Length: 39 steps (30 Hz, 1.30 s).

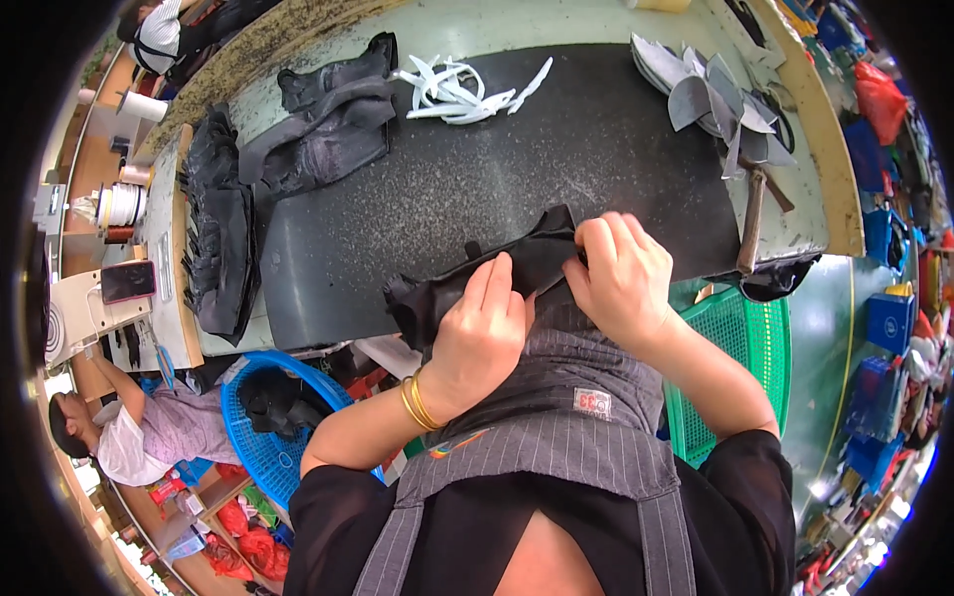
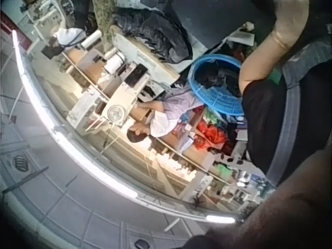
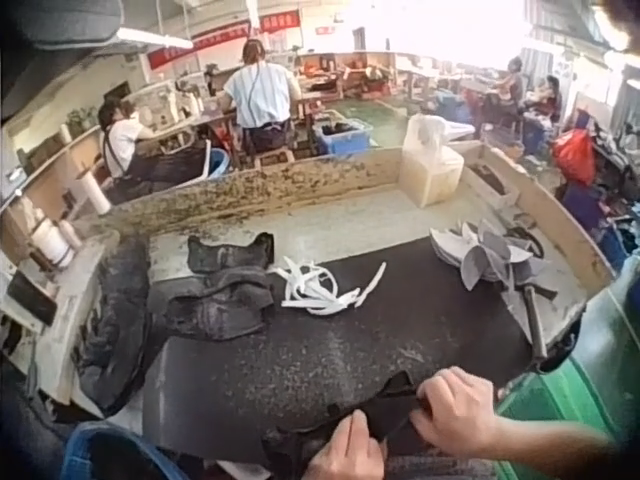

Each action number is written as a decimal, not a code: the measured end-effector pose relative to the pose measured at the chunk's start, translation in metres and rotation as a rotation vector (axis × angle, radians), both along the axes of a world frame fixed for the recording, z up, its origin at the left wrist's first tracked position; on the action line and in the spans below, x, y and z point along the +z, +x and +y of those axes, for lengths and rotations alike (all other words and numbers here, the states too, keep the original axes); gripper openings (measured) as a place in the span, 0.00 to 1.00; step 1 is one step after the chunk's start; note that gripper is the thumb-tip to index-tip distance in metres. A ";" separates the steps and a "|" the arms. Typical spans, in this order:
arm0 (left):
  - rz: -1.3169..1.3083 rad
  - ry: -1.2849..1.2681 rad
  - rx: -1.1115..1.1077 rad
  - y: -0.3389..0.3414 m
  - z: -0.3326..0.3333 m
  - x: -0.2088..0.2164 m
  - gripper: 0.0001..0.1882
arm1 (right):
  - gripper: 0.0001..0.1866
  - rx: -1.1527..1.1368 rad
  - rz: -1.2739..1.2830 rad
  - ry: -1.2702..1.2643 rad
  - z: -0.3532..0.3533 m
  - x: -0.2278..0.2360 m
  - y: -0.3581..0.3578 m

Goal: Attaching and folding reinforcement strips onto shoe upper components at a manufacturing workbench.

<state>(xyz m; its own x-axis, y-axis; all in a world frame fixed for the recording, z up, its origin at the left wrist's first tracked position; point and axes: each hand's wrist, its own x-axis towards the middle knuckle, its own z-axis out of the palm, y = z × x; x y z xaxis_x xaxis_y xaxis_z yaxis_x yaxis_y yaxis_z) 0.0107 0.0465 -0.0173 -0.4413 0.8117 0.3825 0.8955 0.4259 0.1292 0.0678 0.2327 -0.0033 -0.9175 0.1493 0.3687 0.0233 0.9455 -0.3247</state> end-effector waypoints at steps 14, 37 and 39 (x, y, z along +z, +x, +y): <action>0.064 0.034 0.007 0.003 0.006 -0.008 0.14 | 0.12 -0.204 -0.576 -1.179 0.006 0.037 -0.020; 0.017 0.030 -0.013 0.007 0.009 -0.009 0.07 | 0.10 -0.101 -0.420 -0.662 0.007 0.009 -0.042; 0.022 0.025 -0.015 0.005 0.009 -0.010 0.07 | 0.10 -0.086 -0.414 -0.598 0.002 0.016 -0.042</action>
<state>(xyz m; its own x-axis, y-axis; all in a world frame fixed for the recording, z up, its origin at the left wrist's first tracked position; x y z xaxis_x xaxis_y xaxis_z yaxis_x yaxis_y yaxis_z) 0.0162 0.0558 -0.0270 -0.4206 0.8082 0.4121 0.9043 0.4098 0.1193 0.0257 0.2343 0.0128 -0.9400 0.2940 -0.1728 0.3221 0.5987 -0.7334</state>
